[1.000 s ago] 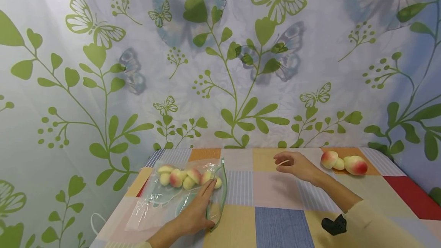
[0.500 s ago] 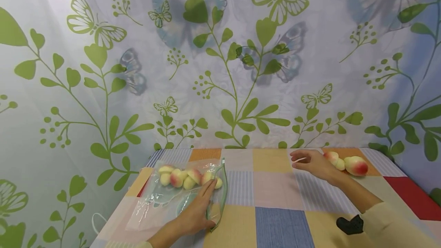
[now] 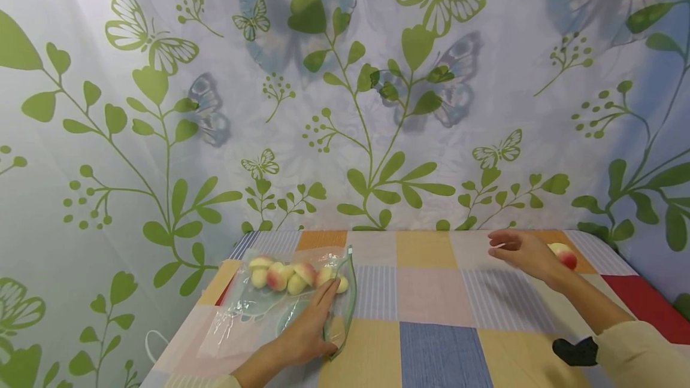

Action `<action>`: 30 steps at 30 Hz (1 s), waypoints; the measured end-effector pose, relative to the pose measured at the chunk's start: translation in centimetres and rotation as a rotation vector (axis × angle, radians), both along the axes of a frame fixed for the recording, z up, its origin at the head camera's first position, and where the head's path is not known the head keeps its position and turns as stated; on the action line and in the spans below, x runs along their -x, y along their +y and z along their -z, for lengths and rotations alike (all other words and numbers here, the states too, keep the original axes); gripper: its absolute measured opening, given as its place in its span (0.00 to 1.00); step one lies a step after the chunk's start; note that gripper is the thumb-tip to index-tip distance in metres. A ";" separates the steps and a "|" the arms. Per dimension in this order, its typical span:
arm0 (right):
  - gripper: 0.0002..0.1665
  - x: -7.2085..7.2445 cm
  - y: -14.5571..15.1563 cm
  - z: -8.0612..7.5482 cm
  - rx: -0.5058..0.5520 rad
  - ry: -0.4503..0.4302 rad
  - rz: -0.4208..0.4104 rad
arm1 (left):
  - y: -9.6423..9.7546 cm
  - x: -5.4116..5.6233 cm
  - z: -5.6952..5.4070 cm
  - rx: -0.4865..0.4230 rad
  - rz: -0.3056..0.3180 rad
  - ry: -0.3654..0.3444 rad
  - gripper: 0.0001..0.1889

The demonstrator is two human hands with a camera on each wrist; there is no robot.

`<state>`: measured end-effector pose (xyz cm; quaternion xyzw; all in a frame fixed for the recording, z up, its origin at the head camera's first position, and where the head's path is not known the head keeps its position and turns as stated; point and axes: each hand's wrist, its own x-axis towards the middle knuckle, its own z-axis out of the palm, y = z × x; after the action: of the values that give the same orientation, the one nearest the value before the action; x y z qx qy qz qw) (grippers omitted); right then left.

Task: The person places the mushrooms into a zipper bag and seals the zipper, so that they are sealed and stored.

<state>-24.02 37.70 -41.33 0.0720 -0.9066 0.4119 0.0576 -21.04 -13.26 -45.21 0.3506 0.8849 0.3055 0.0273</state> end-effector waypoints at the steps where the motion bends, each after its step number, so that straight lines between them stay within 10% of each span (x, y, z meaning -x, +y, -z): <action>1: 0.34 -0.1 0.4 0.0 0.002 -0.003 0.012 | 0.0 0.0 0.0 0.003 -0.004 -0.001 0.68; 30: 0.39 -2.6 8.2 0.3 -0.092 0.070 0.282 | -0.4 -0.1 -0.3 0.021 -0.006 -0.027 0.68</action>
<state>-21.40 45.86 -41.59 -0.0391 -0.9230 0.3551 0.1432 -20.91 -13.64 -44.95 0.3433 0.8887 0.3010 0.0417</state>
